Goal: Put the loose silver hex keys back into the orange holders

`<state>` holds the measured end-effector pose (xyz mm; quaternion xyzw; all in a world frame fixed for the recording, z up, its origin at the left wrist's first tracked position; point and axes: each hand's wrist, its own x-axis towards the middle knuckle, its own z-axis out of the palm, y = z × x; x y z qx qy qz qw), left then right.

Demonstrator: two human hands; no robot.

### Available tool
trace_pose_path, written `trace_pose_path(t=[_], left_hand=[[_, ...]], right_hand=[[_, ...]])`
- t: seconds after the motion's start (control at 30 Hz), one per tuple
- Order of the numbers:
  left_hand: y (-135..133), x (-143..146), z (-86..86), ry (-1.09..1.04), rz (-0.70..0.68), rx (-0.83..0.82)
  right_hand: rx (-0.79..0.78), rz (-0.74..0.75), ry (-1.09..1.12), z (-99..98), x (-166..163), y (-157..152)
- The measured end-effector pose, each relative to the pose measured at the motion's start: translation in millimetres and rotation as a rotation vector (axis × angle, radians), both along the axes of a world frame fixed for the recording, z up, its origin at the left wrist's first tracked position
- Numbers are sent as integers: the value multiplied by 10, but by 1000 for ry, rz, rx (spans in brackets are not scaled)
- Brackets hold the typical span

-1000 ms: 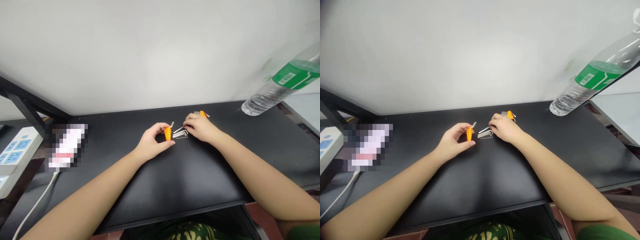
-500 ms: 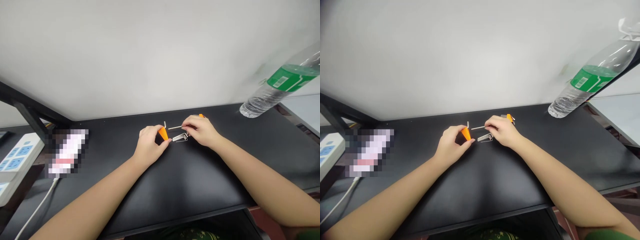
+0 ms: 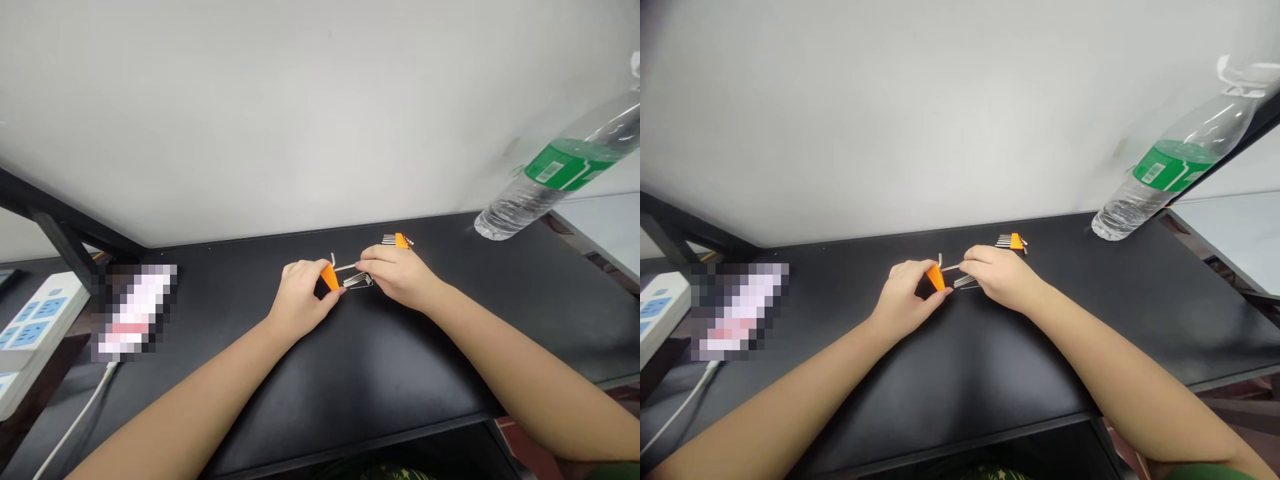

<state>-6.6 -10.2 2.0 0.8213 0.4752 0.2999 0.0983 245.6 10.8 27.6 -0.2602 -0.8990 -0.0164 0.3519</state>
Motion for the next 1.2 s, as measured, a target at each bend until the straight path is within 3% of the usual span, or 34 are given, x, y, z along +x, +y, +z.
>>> trace_pose_path(t=[0.23,0.47,0.6,0.7,0.8,0.93,1.2], left_hand=[[-67,54,77,64,-147,-20],[-69,59,71,60,-163,-43],[-59,57,50,43,-138,-39],[-61,58,33,26,-98,-20],[-60,56,19,14,-75,-4],[-42,44,-4,1,-66,19],[-44,38,-20,-65,-50,49]], right_hand=[[-70,35,-190,-41,-104,-107],[-315,32,-30,-135,-262,-155],[-379,57,-7,-135,-211,-114],[-381,-87,-50,-115,-45,0],[-479,-205,-188,-106,137,125],[-562,-209,-280,-127,225,205],[-603,-157,-245,-123,103,148]])
